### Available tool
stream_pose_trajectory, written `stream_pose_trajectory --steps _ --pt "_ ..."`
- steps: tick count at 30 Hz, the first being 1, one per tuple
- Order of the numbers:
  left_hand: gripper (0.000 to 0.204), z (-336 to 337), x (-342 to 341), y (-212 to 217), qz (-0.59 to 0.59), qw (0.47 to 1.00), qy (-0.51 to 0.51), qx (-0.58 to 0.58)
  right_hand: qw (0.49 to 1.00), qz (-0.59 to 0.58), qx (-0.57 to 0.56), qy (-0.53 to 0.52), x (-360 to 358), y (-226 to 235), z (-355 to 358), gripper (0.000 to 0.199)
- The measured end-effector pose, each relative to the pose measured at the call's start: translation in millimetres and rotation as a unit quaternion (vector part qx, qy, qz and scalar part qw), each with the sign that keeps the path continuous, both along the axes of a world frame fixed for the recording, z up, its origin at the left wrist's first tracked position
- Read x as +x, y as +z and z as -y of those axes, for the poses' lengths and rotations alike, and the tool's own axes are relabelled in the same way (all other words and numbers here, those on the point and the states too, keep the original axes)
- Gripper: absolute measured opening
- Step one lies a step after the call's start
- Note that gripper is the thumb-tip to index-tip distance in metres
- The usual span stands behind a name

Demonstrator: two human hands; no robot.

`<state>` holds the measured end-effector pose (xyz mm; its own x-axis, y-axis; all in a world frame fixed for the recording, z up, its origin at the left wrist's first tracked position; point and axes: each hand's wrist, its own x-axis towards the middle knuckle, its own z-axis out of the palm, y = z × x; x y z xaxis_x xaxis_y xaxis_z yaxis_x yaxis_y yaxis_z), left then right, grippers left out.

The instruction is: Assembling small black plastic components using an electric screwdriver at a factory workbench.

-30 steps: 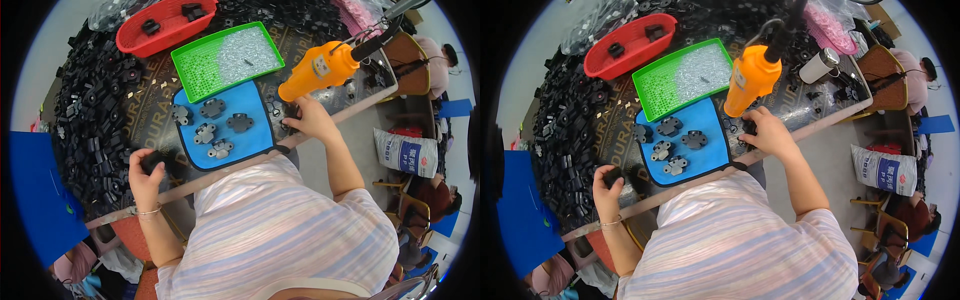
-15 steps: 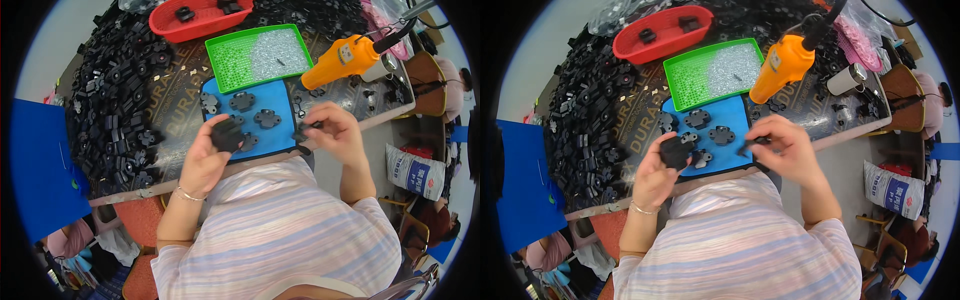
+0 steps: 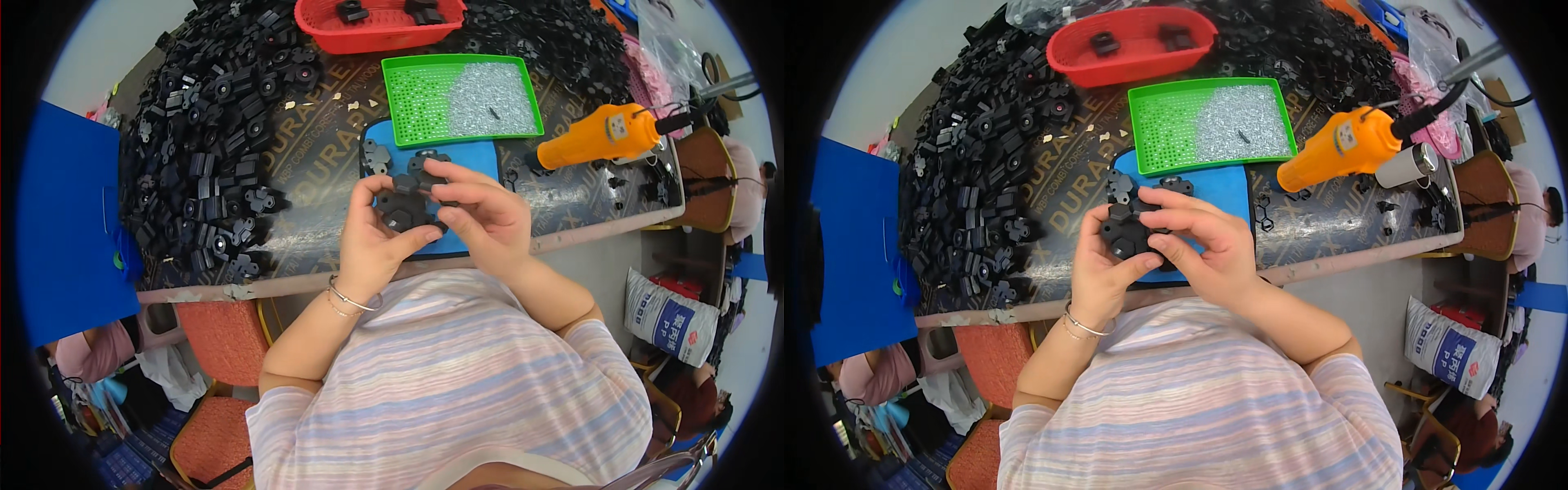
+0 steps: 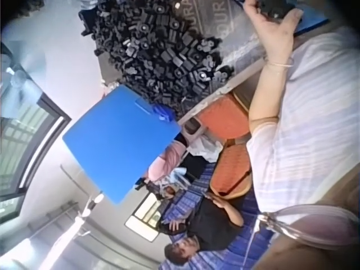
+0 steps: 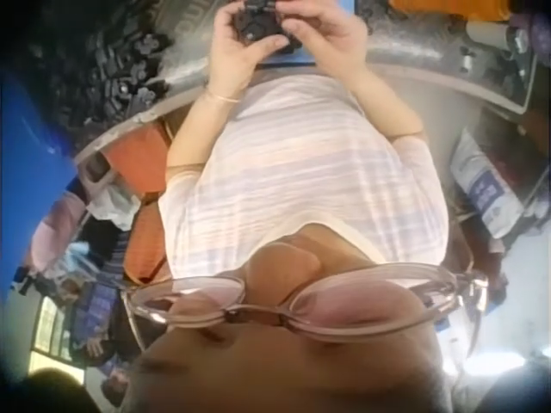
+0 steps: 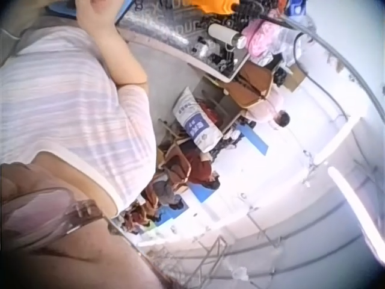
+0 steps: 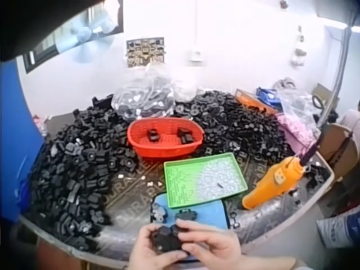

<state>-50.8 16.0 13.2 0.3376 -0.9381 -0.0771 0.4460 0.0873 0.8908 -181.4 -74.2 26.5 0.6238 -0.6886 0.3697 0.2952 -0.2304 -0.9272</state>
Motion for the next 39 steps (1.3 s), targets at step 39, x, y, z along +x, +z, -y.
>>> stream_pose_trajectory --steps 39 --pt "0.053 -2.6 23.5 8.6 0.053 0.993 -0.097 0.047 0.99 -0.086 -0.102 0.055 -0.7 6.5 25.3 0.02"
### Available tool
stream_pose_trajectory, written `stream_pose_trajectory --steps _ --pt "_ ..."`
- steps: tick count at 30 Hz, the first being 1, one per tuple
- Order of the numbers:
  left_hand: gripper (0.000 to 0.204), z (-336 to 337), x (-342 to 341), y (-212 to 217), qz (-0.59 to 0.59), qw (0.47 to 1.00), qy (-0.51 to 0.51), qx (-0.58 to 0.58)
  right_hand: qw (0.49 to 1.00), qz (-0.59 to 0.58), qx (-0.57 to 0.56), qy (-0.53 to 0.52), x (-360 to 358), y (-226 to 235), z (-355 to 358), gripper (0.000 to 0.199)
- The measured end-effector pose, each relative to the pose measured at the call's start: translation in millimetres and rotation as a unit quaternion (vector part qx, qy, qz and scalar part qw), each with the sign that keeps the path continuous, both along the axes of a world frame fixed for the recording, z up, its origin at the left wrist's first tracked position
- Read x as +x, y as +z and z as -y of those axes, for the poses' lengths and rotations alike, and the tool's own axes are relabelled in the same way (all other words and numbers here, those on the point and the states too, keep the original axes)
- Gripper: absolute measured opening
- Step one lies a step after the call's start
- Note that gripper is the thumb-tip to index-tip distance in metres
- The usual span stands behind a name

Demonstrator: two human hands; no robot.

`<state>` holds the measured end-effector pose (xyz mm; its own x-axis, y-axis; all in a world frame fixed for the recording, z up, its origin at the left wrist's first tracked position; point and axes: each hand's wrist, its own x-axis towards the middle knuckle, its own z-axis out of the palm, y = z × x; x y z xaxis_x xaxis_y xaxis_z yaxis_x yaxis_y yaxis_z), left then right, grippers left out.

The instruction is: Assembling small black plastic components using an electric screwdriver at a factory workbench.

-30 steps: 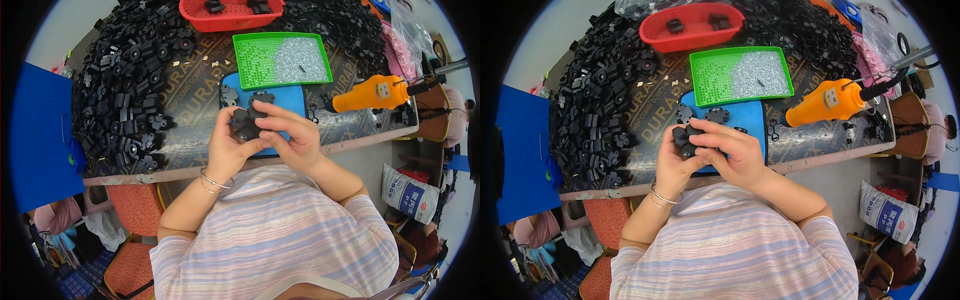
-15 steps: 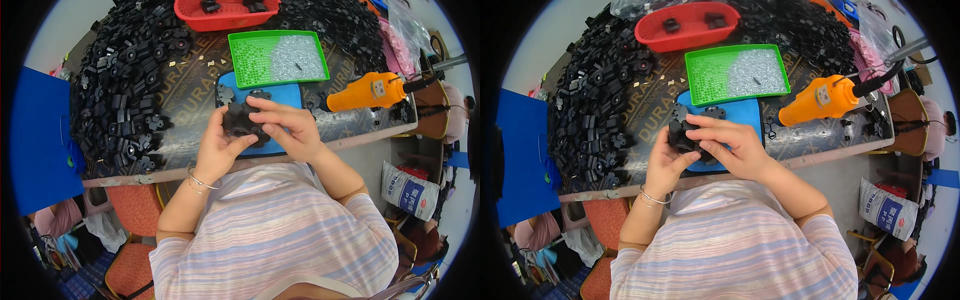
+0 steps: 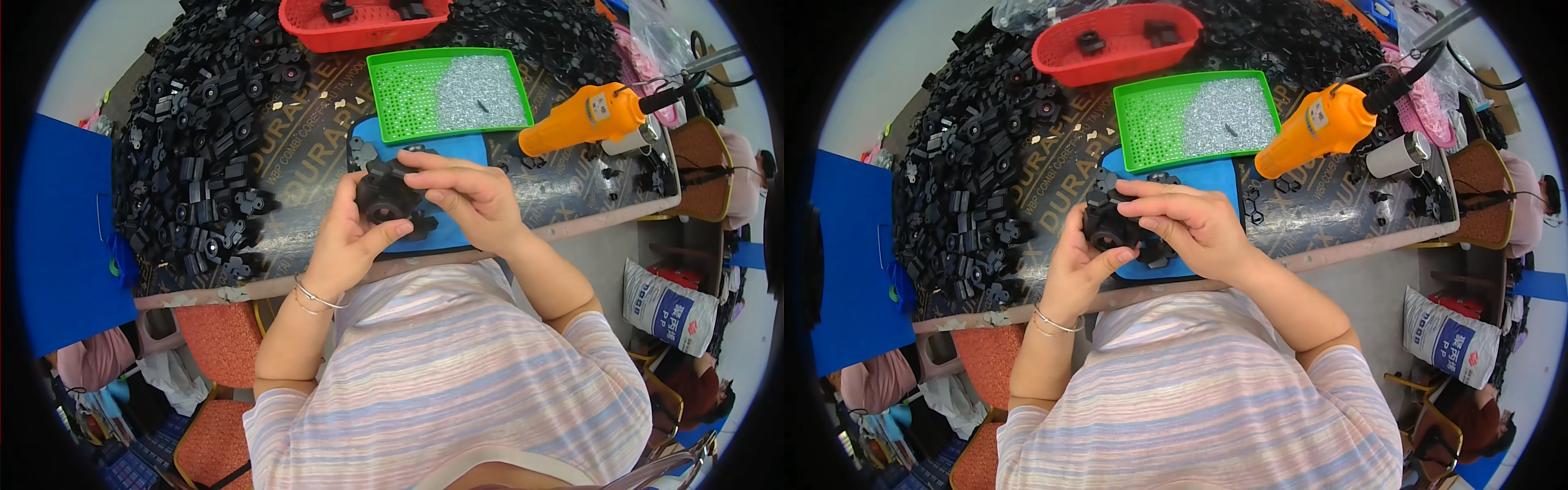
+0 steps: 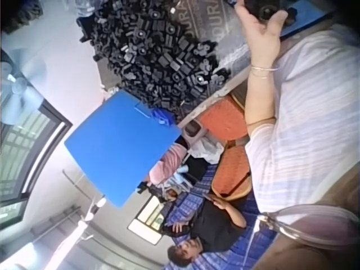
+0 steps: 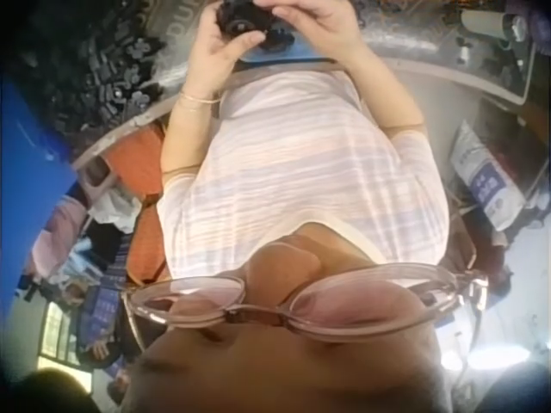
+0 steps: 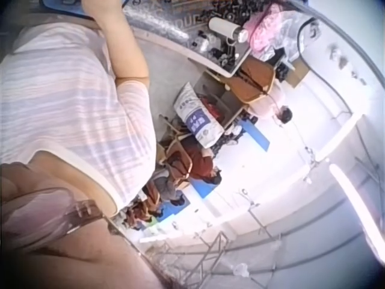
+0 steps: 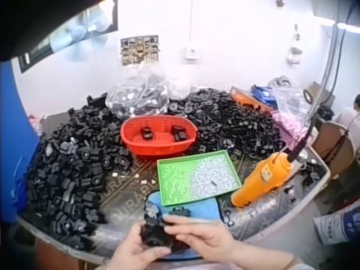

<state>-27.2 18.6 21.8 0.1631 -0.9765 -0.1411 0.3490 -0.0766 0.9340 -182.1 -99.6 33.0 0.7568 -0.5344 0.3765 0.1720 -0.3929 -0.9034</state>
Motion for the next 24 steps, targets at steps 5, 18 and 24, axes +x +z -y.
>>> stream_pose_trajectory --steps 5,18,24 --pt "0.052 -1.2 -2.8 6.8 -0.108 0.994 -0.025 0.02 1.0 0.007 0.0 -0.013 0.6 2.1 -2.0 0.019" --pt "0.052 -2.5 -5.8 1.6 -0.111 0.994 0.007 -0.016 0.998 -0.012 0.062 -0.005 3.2 -2.3 -13.2 0.019" --pt "0.048 -3.9 -10.3 0.0 -0.147 0.988 0.034 -0.027 0.991 -0.037 -0.126 0.008 1.3 -5.2 -6.2 0.034"
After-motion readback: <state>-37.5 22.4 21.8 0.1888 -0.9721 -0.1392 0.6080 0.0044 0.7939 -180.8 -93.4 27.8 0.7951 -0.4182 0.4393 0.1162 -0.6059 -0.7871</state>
